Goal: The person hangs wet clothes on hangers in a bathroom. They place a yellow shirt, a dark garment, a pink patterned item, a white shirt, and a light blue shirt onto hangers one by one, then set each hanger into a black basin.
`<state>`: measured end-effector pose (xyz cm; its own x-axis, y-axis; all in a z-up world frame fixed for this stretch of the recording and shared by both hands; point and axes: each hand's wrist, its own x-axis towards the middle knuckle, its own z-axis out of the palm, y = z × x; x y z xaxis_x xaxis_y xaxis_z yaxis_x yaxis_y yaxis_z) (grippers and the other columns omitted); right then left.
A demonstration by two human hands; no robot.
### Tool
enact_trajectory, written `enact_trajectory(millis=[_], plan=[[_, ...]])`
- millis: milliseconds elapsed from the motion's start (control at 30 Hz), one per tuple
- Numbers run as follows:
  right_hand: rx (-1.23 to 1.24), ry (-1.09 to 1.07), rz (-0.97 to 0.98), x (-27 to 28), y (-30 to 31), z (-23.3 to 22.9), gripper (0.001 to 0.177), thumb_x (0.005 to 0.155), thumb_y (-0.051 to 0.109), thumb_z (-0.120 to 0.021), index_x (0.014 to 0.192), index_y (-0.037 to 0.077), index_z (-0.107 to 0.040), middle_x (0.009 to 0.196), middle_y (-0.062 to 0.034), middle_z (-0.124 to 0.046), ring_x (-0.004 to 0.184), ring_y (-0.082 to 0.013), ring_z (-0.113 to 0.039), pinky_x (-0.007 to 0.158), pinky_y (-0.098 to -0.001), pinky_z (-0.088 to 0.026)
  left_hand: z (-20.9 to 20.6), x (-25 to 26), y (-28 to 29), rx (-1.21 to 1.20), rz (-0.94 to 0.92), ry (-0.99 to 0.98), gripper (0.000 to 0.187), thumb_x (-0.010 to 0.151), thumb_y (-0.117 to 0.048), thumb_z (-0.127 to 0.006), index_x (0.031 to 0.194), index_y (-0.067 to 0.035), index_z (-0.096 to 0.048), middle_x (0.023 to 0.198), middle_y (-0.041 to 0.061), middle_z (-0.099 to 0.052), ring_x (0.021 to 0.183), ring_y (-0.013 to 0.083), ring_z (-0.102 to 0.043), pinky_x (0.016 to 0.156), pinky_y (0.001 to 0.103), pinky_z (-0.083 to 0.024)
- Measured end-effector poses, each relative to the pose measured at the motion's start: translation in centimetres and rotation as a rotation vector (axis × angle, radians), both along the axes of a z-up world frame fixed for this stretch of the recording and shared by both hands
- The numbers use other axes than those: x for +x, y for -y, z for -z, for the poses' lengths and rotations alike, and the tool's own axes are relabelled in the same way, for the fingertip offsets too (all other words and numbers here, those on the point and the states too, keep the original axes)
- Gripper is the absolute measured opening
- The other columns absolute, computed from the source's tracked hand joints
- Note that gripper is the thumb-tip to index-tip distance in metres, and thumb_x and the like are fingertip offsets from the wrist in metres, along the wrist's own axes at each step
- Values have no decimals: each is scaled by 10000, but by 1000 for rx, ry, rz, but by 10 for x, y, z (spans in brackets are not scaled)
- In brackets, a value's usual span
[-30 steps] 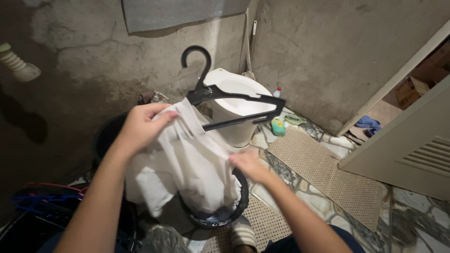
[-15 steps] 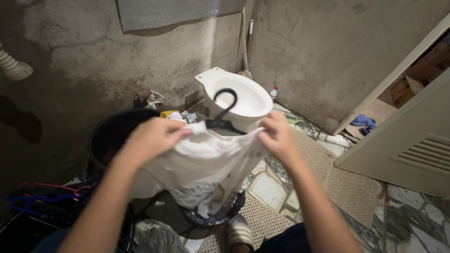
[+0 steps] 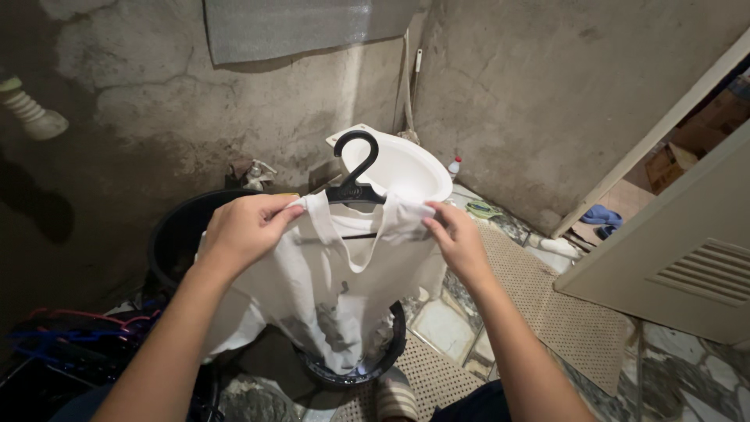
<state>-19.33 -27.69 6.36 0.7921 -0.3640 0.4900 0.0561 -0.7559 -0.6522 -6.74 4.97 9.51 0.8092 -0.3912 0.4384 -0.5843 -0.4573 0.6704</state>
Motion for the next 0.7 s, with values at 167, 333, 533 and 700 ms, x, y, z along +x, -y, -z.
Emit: enact_trajectory(millis=[167, 333, 533, 700], plan=[[112, 206, 103, -1, 11, 7, 197, 937, 151, -706, 1069, 19, -766, 967, -123, -789, 848, -164, -700, 792, -276, -540, -10, -2, -1, 166, -49, 40, 306, 878, -457, -687, 1103, -277, -790, 916, 104, -759, 848, 334, -721, 728, 417, -557], [-149, 306, -11, -18, 7, -16, 145, 912, 113, -710, 1016, 26, -761, 1063, -121, -768, 1003, -208, -696, 899, -331, -530, -8, 1, 0, 120, -124, -24, 289, 911, -442, -673, 1098, -257, -793, 914, 105, -759, 864, 329, -721, 750, 412, -548], [-326, 287, 29, -30, -7, -37, 313, 867, 176, -776, 1128, 11, -723, 1220, -166, -677, 1102, -294, -646, 919, -378, -517, 4, 12, -1, -37, 76, -146, 333, 882, -432, -681, 1126, -220, -762, 903, 77, -784, 788, 225, -781, 720, 334, -566], [-108, 102, -107, -13, -8, -11, 251, 883, 182, -759, 1100, 59, -777, 1025, -93, -777, 919, -216, -720, 836, -318, -557, 19, 11, 9, 27, 85, -73, 330, 879, -438, -692, 1103, -213, -782, 902, 94, -768, 755, 254, -750, 708, 341, -560]])
